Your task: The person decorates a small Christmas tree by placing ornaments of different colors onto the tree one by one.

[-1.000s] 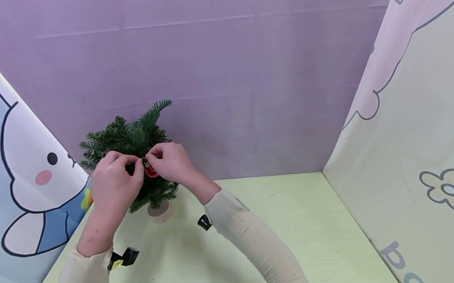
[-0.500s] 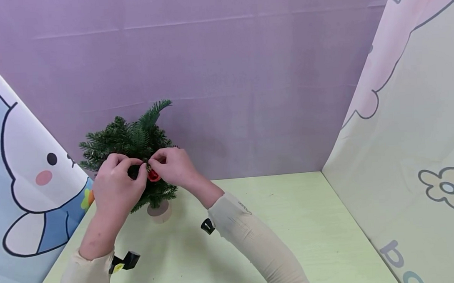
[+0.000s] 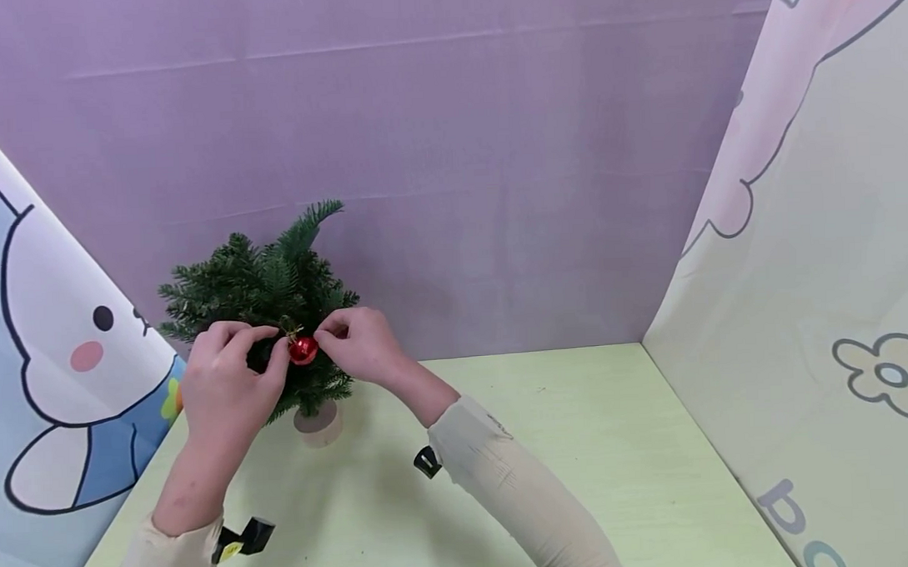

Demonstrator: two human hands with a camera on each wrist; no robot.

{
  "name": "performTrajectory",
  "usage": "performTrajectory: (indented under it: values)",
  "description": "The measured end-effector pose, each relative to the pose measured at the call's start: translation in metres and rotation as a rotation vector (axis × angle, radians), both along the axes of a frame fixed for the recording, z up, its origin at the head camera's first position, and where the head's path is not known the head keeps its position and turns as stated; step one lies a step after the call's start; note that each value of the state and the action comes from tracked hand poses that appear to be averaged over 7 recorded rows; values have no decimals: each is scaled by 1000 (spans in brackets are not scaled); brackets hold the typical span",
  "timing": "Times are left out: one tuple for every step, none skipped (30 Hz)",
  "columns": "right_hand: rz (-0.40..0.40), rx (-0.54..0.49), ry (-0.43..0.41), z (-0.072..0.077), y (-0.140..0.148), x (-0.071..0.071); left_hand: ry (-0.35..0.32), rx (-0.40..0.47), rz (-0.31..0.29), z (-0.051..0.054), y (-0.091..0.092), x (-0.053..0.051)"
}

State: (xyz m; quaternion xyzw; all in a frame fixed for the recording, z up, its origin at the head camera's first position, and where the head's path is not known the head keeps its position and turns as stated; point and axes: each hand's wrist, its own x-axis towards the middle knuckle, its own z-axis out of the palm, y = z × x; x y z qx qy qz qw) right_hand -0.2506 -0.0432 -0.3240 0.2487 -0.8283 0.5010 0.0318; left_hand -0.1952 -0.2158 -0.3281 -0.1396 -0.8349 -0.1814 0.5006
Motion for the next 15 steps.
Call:
performTrajectory:
  values:
    - [-5, 2, -2, -1, 2, 0, -5, -1, -5, -1, -1, 1]
    - [-8, 6, -2, -3, 3, 0, -11, 3, -11, -3, -2, 1]
    - [-8, 8, -2, -4, 5, 0, -17, 8, -15, -5, -3, 2]
    - [-7, 8, -3, -6, 7, 0, -21, 15, -19, -7, -4, 3]
    - [-4, 6, -8, -7, 9, 0, -27, 22, -21, -9, -5, 4]
    - [1, 2, -14, -9, 11, 1, -33, 28, -21, -12, -7, 5]
    - [6, -3, -17, -11, 14, 0, -36, 35, -20, -14, -8, 6]
    - [11, -9, -21, -14, 16, 0, -37, 47, -22, -17, -10, 7]
    - [14, -15, -23, -16, 19, 0, -40, 54, -21, -19, -12, 8]
    - [18, -21, -26, -19, 22, -1, -43, 63, -22, -22, -14, 9]
    - [19, -24, -28, -22, 25, -2, -46, 71, -25, -24, -16, 9]
    - [18, -25, -30, -25, 28, -2, -48, 79, -28, -26, -18, 10]
    - [13, -21, -31, -28, 31, -3, -50, 88, -31, -28, -20, 10]
    - [6, -18, -36, -31, 34, -3, -53, 97, -34, -30, -21, 11]
    - [1, -15, -45, -35, 38, -4, -57, 103, -39, -32, -23, 11]
